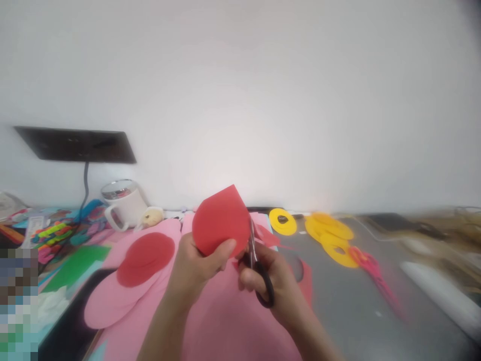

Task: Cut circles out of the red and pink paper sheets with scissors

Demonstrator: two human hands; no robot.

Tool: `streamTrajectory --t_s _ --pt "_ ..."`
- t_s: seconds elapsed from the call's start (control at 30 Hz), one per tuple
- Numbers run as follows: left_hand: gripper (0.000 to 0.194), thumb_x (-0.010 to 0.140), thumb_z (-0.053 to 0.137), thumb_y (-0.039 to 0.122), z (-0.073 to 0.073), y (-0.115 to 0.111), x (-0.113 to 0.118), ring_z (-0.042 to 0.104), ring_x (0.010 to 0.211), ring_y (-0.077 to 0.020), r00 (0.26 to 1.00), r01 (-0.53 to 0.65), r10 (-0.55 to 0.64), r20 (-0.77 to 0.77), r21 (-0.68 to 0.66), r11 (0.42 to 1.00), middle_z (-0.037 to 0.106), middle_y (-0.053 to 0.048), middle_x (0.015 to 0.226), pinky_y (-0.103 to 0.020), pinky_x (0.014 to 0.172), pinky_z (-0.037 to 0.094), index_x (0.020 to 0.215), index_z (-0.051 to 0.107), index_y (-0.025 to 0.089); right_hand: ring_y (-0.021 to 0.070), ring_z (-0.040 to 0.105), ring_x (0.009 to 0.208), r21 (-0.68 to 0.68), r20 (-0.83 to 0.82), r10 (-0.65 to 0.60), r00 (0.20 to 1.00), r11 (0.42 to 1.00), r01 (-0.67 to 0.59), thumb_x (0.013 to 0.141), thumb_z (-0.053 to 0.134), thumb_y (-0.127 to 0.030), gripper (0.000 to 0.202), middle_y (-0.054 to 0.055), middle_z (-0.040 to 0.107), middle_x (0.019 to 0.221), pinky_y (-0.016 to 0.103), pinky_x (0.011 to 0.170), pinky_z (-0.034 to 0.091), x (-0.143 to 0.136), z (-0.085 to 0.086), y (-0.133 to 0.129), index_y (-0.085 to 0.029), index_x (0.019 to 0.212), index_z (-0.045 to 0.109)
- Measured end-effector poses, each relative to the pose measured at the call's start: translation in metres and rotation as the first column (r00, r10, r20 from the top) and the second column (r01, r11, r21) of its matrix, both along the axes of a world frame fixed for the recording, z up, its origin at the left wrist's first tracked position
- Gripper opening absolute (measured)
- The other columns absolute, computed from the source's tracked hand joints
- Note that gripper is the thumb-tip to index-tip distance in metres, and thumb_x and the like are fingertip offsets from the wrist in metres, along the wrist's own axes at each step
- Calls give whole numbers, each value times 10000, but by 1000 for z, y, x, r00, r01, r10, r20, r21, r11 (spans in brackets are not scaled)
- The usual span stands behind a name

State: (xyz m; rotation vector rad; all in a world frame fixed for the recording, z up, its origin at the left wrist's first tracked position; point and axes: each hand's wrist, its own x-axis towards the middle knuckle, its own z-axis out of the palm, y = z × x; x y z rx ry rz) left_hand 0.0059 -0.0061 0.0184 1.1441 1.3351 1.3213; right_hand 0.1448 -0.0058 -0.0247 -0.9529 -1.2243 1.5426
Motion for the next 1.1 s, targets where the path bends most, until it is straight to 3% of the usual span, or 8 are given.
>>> streamTrajectory --t_s 0.23,0.5,0.67,0.8,0.93,1.1 --pt "347 625 655 325 0 0 -1 331 413 -71 1000 0 0 -3 -2 1000 353 67 410 -230 419 271 425 398 206 104 488 491 -17 6 -11 1000 1000 11 629 699 -161 149 -55 557 532 235 507 429 -1 2 0 -185 754 621" --pt "358 631 669 322 -3 1 -4 335 412 -82 1000 -7 7 -22 -4 1000 363 60 407 -243 425 261 418 405 208 106 495 463 -22 34 -14 999 1000 15 640 666 -159 135 -61 558 514 233 480 411 -2 2 -1 -196 762 624" --pt "407 709 657 347 -9 4 -5 307 393 -74 1000 -1 0 12 28 1000 374 54 397 -242 420 240 434 392 207 101 486 450 -13 47 -31 998 999 32 651 630 -139 121 -85 508 479 227 476 403 -3 2 -2 -201 752 607" --pt "436 755 635 404 -8 3 -2 324 364 -73 1000 -10 10 9 60 998 393 45 385 -242 407 255 440 408 207 99 482 443 -32 27 -27 999 999 28 659 662 -180 106 -85 496 471 223 471 383 -4 3 -3 -191 752 612" --pt "404 678 664 349 0 0 2 318 362 -67 999 -48 48 -20 5 999 362 62 378 -233 392 247 421 384 212 103 480 495 -16 28 -9 1000 1000 10 685 687 -217 129 -62 527 536 229 496 375 -3 5 -2 -184 782 609" --pt "376 644 677 332 5 -4 2 357 395 -68 999 -30 30 -44 -10 999 371 64 395 -218 410 289 420 405 200 88 342 539 60 11 11 1000 998 -12 664 774 -348 315 -58 430 588 234 494 278 -1 6 2 -184 674 506"
